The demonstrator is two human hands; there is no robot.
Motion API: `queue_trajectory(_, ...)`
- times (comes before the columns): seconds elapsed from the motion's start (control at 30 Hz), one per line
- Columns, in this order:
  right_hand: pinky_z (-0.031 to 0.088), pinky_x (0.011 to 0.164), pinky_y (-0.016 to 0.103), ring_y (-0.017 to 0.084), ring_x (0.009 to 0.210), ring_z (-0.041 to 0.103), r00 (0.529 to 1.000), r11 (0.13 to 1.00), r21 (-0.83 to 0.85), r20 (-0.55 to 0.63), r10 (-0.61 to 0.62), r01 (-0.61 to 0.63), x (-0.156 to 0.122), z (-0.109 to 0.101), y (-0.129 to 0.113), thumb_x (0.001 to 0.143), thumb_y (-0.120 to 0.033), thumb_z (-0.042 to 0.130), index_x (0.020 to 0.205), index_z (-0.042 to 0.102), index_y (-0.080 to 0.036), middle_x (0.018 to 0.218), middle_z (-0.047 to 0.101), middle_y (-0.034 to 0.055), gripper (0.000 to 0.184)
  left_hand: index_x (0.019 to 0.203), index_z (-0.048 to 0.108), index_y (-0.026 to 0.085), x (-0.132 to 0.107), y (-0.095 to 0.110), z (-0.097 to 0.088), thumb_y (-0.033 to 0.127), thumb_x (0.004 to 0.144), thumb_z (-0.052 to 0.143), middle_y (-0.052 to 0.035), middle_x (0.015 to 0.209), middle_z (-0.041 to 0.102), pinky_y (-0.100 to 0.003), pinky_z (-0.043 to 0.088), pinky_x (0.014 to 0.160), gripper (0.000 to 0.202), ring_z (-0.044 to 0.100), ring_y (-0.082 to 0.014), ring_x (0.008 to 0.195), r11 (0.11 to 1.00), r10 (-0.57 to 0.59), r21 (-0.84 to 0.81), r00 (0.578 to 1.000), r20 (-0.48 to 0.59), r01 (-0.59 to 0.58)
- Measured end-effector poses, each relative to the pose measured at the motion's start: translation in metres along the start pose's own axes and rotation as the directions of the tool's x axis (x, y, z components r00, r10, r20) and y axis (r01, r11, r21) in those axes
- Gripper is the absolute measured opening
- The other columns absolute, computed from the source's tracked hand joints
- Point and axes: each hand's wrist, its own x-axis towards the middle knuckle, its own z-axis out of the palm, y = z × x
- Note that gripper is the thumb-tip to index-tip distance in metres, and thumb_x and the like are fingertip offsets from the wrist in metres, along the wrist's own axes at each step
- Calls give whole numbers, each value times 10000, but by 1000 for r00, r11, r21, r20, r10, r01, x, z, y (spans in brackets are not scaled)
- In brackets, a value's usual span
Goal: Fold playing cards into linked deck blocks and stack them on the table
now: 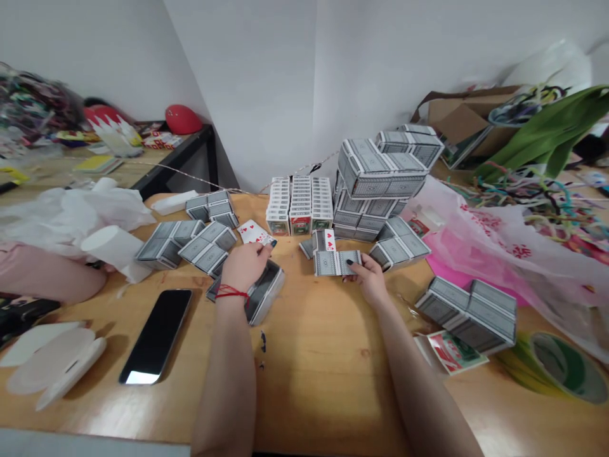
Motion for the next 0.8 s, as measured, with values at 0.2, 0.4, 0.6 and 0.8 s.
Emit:
queue_trajectory(0.2,441,433,237,106,464,501,1000,1000,10,5,3,-3,0,0,0,645,-307,636,764,533,-187,582,545,-28,198,840,645,160,5,-6,7,290,795,362,-118,918,640,-297,433,736,315,587,-219,836,993,38,117,999,-38,-33)
queue_trajectory(0.4,435,426,238,111,455,506,1000,1000,8,8,-9,9,1,-1,3,653,-303,631,736,533,-185,555,555,-25,176,953,629,130,11,-16,24,232,782,362,-123,1127,563,-294,375,933,333,501,-207,1074,990,75,121,996,-41,-70)
queue_trajectory(0.6,436,415,245,118,453,511,1000,999,32,2,-13,13,2,-1,4,643,-293,640,725,537,-192,555,562,-27,166,1052,553,96,33,-10,19,276,750,415,-162,1052,593,-335,449,815,378,560,-258,977,952,89,292,996,21,-91)
queue_trajectory(0.8,451,441,246,117,474,522,1000,1000,23,0,-12,12,4,-2,6,643,-293,643,741,553,-191,574,571,-23,167,1014,563,83,78,-17,16,369,695,511,-185,1005,615,-312,462,743,432,593,-274,919,909,-8,412,987,162,-60)
